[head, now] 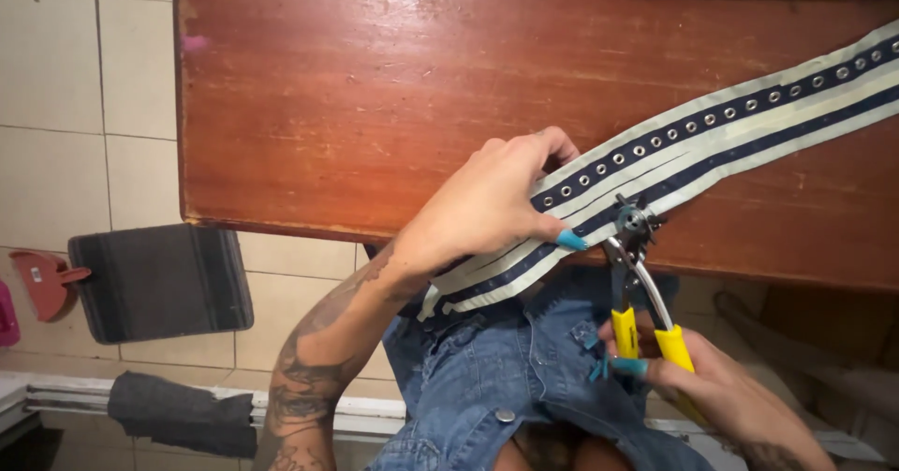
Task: Using a rotary hole punch tool to create holes in a decorative belt
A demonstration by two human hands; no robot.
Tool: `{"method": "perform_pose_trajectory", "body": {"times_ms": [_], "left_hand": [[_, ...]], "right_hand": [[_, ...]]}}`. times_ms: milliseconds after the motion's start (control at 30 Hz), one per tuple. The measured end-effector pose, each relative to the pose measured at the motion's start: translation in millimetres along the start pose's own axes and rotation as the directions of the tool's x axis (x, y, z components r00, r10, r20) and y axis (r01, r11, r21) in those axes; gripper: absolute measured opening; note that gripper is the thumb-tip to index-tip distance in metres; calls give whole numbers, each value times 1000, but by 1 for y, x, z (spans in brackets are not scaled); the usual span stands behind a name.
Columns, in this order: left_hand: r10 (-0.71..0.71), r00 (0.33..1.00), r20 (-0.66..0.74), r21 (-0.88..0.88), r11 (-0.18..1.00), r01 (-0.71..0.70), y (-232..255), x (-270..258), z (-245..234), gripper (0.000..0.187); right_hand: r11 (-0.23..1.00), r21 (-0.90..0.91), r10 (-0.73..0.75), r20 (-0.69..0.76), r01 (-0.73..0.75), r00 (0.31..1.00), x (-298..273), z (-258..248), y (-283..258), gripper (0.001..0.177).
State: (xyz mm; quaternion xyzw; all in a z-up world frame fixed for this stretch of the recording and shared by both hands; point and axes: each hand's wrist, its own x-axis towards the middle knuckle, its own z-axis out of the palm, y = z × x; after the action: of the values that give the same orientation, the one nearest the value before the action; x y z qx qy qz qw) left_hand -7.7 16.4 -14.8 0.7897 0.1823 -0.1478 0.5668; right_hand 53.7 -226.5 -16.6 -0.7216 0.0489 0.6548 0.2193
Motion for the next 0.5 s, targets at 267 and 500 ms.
{"method": "perform_pose_trajectory", "body": {"times_ms": [267,500], "left_hand": [[-51,998,33,54,997,50,3,7,0,42],[-85,995,49,74,994,82,8,6,-1,47]], "right_hand": [[970,-205,-137,-11,132,991,13,-9,16,35],[996,-74,-62,-95,55,994,5,0,6,25]]}}
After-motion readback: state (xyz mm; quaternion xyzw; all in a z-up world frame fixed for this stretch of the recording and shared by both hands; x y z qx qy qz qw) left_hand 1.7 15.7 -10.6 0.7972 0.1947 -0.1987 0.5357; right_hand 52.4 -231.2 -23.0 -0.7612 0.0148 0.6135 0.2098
